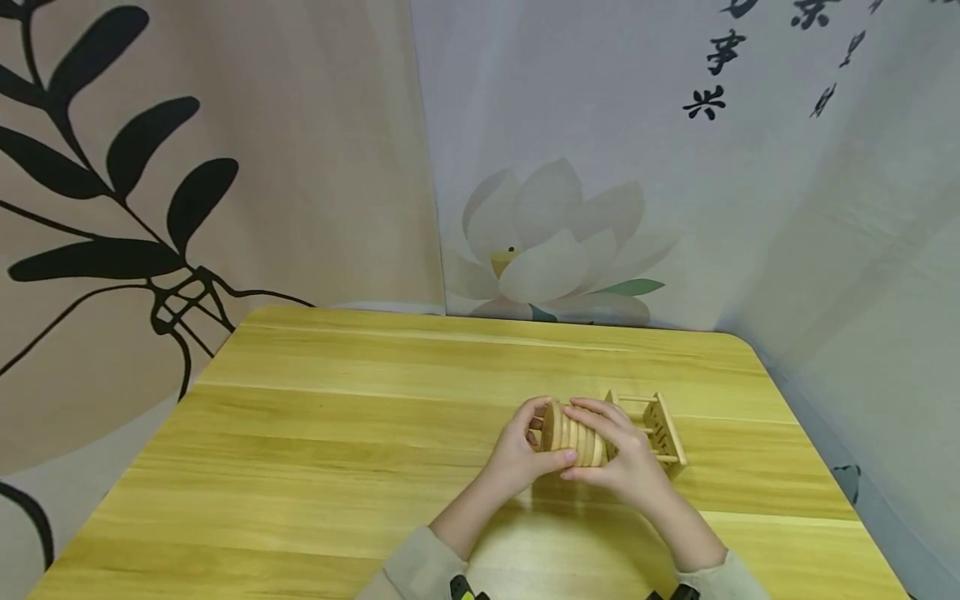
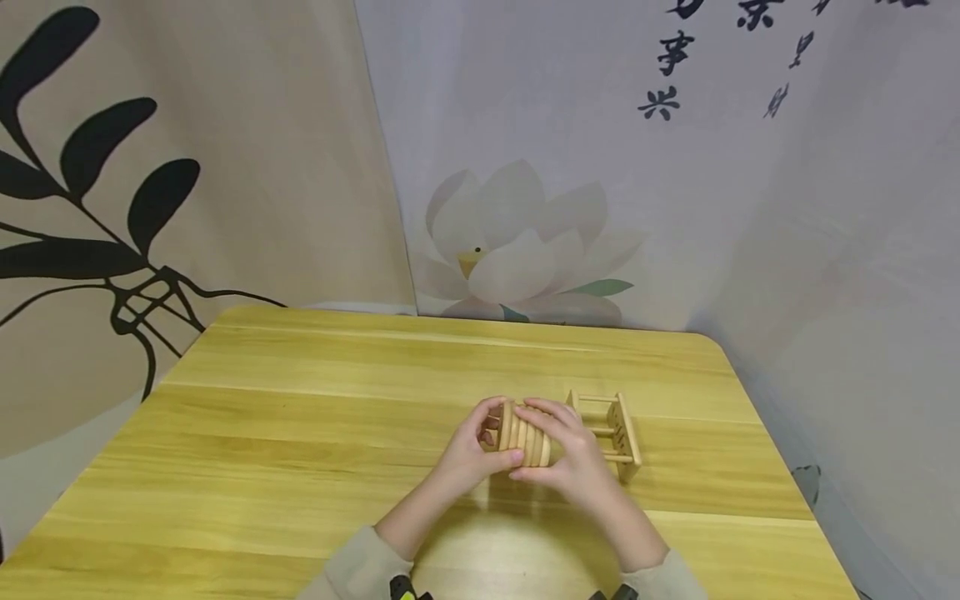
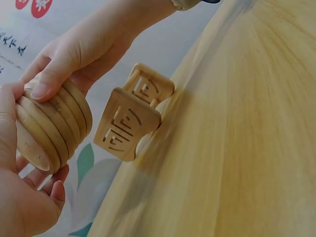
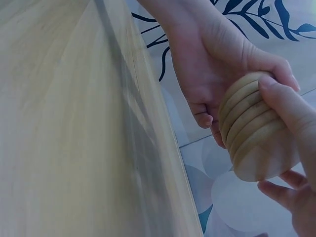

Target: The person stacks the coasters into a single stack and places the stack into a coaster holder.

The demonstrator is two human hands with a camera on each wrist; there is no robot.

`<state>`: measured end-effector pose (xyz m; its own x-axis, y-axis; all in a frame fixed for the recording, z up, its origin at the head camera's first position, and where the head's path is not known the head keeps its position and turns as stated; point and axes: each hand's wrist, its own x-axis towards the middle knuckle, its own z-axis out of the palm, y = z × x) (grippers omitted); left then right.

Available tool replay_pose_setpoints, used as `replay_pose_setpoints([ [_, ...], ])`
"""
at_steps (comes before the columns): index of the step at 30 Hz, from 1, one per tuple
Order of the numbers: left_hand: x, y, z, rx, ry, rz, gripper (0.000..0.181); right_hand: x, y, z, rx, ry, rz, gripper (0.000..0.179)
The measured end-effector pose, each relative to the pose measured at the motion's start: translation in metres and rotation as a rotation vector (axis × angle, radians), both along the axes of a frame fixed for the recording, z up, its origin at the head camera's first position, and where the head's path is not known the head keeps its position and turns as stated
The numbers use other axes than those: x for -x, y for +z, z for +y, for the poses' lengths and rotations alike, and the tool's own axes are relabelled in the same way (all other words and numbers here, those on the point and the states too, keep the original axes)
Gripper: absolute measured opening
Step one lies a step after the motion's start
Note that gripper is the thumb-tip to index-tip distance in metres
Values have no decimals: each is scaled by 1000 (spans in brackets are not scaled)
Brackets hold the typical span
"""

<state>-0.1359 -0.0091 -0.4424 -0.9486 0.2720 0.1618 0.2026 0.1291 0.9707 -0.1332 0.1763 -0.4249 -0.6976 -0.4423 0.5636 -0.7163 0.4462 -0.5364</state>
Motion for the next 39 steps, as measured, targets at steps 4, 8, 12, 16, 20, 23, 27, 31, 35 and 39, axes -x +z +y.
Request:
replay_pose_setpoints([
  [4,-3,10,3,-5,-22,33,66,0,1,4,0,-10,6,76],
  [8,-11,31,3,-13,-44,55,65,-3,8,6,-7,-20,-20,76],
  [12,-13,38,5,3,-59,85,63,-12,29,1,0,-9,-3,74],
  [16,-10,37,10,7,-72,128,62,-15,39,2,9,-6,0,73],
  [20,-1,25,18,15,-72,166,62,-15,42,7,-2,-34,-10,72],
  [23,7,16,24,19,-76,156,64,-14,44,11,-7,-49,-6,70],
  [27,13,14,30,14,-94,142,64,-11,43,18,23,-32,-18,68],
  [31,16,15,35,8,-108,137,64,-2,30,29,22,-30,-24,70],
  [35,19,14,39,16,-115,121,63,5,17,40,-8,-42,-15,72],
  [39,23,15,44,19,-128,105,63,9,14,47,-15,-30,19,74],
])
